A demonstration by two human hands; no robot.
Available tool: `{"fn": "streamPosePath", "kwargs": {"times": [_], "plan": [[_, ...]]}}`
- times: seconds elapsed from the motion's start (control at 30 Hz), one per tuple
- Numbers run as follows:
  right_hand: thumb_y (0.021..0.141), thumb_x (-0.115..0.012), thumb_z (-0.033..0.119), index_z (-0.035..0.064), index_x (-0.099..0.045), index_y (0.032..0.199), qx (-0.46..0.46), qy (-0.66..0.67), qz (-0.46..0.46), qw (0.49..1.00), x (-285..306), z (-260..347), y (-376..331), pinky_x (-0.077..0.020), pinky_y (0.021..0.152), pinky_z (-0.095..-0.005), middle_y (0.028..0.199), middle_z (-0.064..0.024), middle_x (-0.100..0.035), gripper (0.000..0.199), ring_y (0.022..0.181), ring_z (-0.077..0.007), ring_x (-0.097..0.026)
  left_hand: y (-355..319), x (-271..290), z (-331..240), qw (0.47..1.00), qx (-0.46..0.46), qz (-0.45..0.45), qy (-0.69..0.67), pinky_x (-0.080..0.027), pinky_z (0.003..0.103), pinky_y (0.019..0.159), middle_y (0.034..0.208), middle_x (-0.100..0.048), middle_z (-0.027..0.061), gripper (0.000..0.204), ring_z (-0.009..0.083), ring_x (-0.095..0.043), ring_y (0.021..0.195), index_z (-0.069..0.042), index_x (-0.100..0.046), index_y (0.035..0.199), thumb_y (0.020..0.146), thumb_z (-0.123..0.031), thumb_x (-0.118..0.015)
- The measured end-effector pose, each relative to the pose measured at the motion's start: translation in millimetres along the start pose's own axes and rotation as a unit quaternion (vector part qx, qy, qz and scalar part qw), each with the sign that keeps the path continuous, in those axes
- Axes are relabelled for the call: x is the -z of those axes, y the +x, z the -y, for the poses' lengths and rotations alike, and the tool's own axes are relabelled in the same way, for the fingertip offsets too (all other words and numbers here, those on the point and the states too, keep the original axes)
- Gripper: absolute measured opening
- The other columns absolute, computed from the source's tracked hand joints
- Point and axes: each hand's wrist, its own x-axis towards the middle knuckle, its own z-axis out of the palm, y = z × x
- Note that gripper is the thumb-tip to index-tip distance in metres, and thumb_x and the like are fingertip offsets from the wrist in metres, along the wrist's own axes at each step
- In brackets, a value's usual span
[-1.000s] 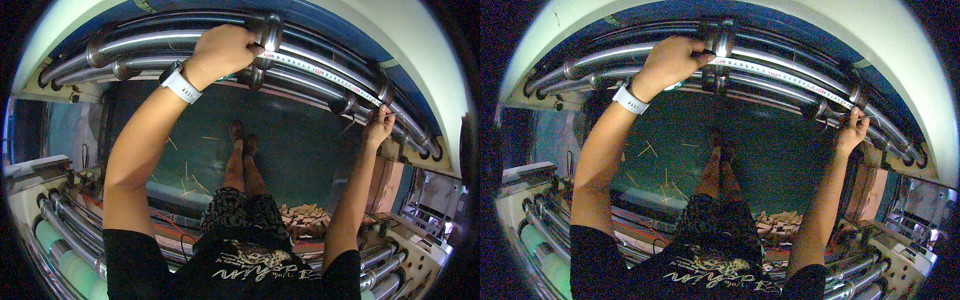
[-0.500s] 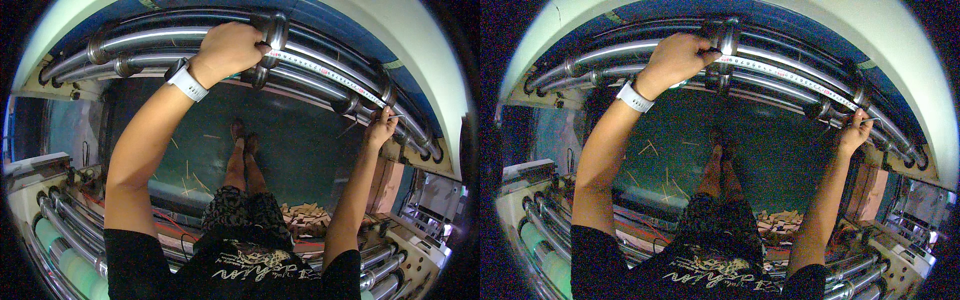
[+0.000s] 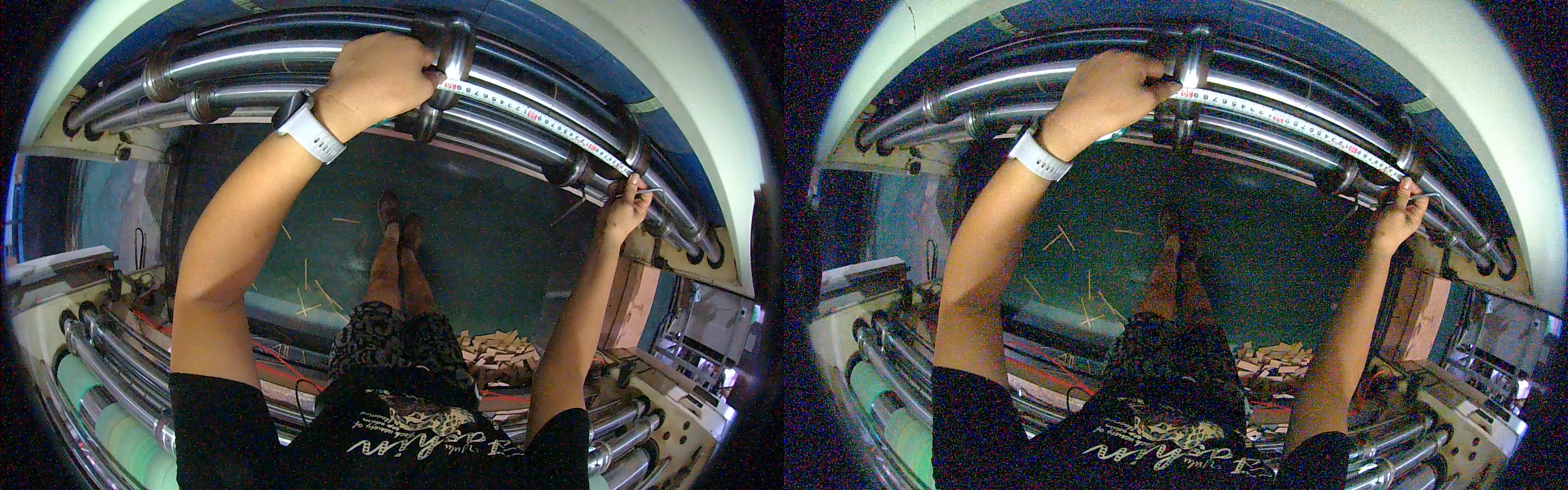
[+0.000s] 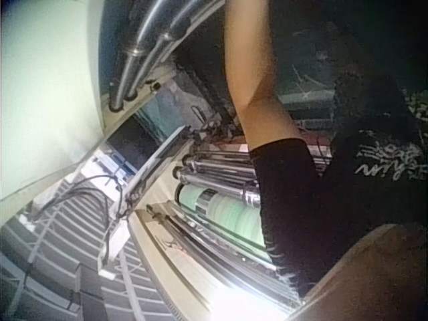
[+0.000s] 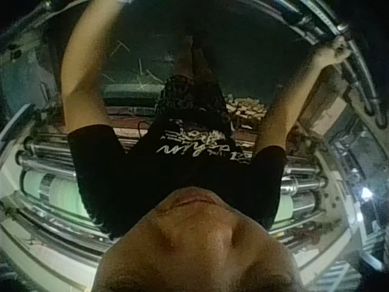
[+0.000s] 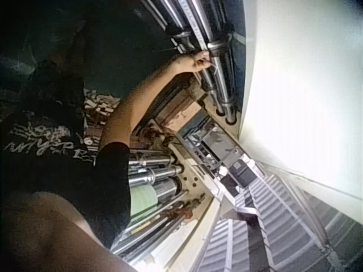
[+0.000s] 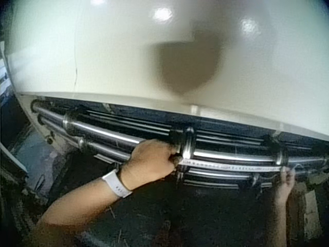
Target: The person uses a measuring tape to determine the position of metal collars on industrial rollers and uses a small tool to adjust and secure them.
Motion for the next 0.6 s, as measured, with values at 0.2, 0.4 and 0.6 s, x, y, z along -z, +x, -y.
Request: {"fn": "streamPosePath", "kwargs": {"times": [0.2, 0.4, 0.6], "plan": [[0.084, -0.057, 0.012, 0.0081, -0.05, 0.082, 0.04, -0.04, -0.015, 0.998, 12.2, -6.5, 4.0, -0.0342, 0.048, -0.0213, 0.065, 0.0002, -0.049, 0.008, 0.054, -0.0086, -0.042, 3.7, 1.6, -5.0, 1.0, 0.002, 0.016, 0.01, -0.047, 0.044, 0.064, 0.072, -0.061, 0.0155, 0.029, 0.0341, -0.059, 0.07, -0.012, -0.065, 0.082, 0.077, -0.038, -0.053], [0.082, -0.061, 0.017, 0.0119, -0.05, 0.078, -0.015, -0.082, -0.032, 0.996, 5.7, -3.9, 2.7, -0.0347, 0.047, -0.0213, 0.065, 0.0033, -0.049, 0.013, 0.054, -0.007, -0.042, -2.9, 8.4, -16.6, 0.998, 0.036, 0.049, 0.033, -0.047, 0.043, 0.065, 0.076, -0.062, 0.0142, 0.025, 0.0325, -0.06, 0.074, -0.015, -0.064, 0.089, 0.078, -0.033, -0.051], [0.084, -0.058, 0.016, 0.0106, -0.049, 0.08, -0.032, -0.027, -0.018, 0.999, -4.1, 13.2, 1.3, -0.0324, 0.042, -0.02, 0.058, 0.0034, -0.044, 0.011, 0.048, -0.006, -0.039, 1.8, 11.7, -22.9, 0.997, 0.052, 0.048, 0.015, -0.047, 0.043, 0.065, 0.076, -0.062, 0.0131, 0.025, 0.0328, -0.059, 0.074, -0.011, -0.064, 0.083, 0.078, -0.033, -0.052]]}}
